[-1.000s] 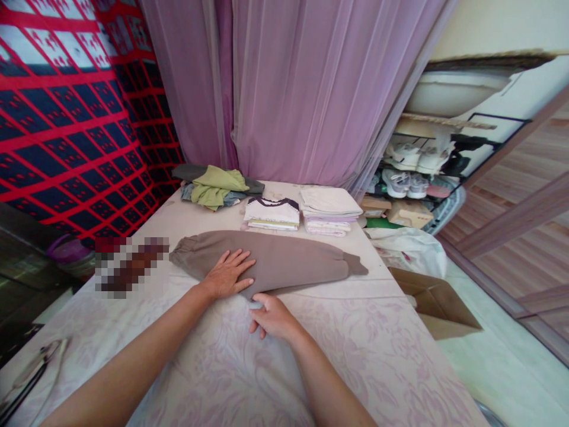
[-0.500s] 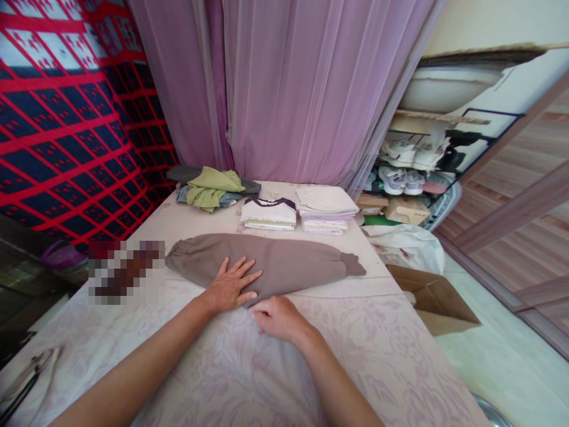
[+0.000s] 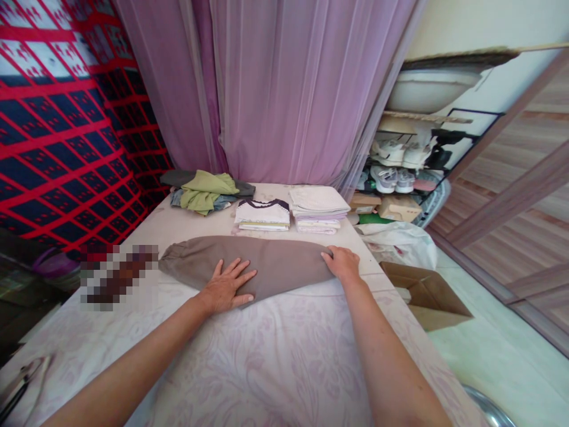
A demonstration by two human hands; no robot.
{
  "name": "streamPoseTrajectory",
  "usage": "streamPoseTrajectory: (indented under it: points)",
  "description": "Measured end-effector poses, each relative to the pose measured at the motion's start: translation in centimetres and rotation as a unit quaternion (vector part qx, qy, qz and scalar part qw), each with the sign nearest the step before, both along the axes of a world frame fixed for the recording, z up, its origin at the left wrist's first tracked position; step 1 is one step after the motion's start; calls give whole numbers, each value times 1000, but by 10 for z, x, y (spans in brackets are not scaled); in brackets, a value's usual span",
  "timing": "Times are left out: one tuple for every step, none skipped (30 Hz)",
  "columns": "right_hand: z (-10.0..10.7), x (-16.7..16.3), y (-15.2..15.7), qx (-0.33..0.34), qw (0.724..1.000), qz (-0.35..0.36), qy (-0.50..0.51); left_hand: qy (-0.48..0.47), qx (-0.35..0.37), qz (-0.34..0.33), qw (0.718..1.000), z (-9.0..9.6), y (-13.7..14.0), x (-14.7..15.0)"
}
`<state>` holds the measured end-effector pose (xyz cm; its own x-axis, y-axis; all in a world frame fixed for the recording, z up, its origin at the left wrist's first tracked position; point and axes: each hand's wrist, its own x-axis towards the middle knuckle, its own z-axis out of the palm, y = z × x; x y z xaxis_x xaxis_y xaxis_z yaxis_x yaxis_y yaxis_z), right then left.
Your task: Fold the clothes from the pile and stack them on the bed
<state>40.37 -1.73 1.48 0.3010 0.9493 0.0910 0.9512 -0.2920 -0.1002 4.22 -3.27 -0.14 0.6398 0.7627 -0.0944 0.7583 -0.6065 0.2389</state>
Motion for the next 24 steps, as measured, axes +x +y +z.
streamPoseTrajectory:
  points:
    - [0, 2, 3, -10, 1000, 7, 1, -1, 3, 1, 1000, -1, 0, 0]
    - [1, 4, 6, -9, 1000, 9, 3, -1, 5, 2, 1000, -1, 0, 0]
    - [2, 5, 9, -2, 1000, 8, 6, -2, 8, 2, 1000, -1, 0, 0]
    - [2, 5, 12, 5, 1000, 4, 9, -1, 9, 2, 1000, -2, 0, 0]
    - [2, 6, 14, 3, 1000, 0, 11, 1, 9, 2, 1000, -1, -1, 0]
    - [1, 6, 16, -6, 1000, -3, 12, 3, 8, 2, 1000, -1, -1, 0]
    - [0, 7, 17, -17, 1000, -3, 13, 6, 6, 3, 1000, -1, -1, 0]
    - [-2, 9, 18, -24, 1000, 1, 12, 9, 5, 3, 1000, 0, -1, 1]
    - [-4, 10, 19, -25, 1000, 6, 11, 12, 5, 4, 1000, 1, -1, 1]
    - [-5, 10, 19, -19, 1000, 12, 8, 13, 4, 4, 1000, 1, -1, 1]
    - [-5, 10, 18, -4, 1000, 17, 6, 13, 4, 5, 1000, 2, -1, 1]
    - [-5, 8, 17, 20, 999, 25, 5, 13, 4, 6, 1000, 2, -2, 1]
    - [-3, 4, 16, 51, 998, 35, 8, 13, 4, 6, 1000, 3, -2, 1]
    - [0, -2, 15, 87, 995, 52, 14, 14, 3, 6, 1000, 3, -2, 2]
    - [2, -10, 12, 123, 989, 78, 19, 14, 2, 6, 1000, 3, -2, 2]
    - [4, -20, 10, 155, 981, 112, 22, 13, 2, 5, 1000, 3, -3, 1]
    - [4, -31, 7, 173, 973, 149, 20, 12, 3, 5, 1000, 3, -3, 1]
    - [3, -42, 3, 168, 967, 189, 13, 11, 2, 5, 1000, 3, -3, 1]
    - [0, -53, 0, 146, 965, 217, 3, 10, 2, 5, 1000, 3, -3, 1]
    - [-5, -62, -3, 104, 967, 232, -6, 10, 1, 6, 1000, 3, -3, 1]
    - [-11, -69, -5, 53, 971, 232, -11, 11, -1, 7, 1000, 3, -3, 1]
    - [-17, -73, -6, 6, 974, 225, -15, 11, -2, 7, 1000, 3, -3, 1]
    - [-22, -76, -7, -34, 976, 216, -17, 11, -3, 6, 1000, 3, -3, 0]
    - [-25, -77, -7, -62, 976, 207, -18, 9, -4, 6, 1000, 3, -3, 0]
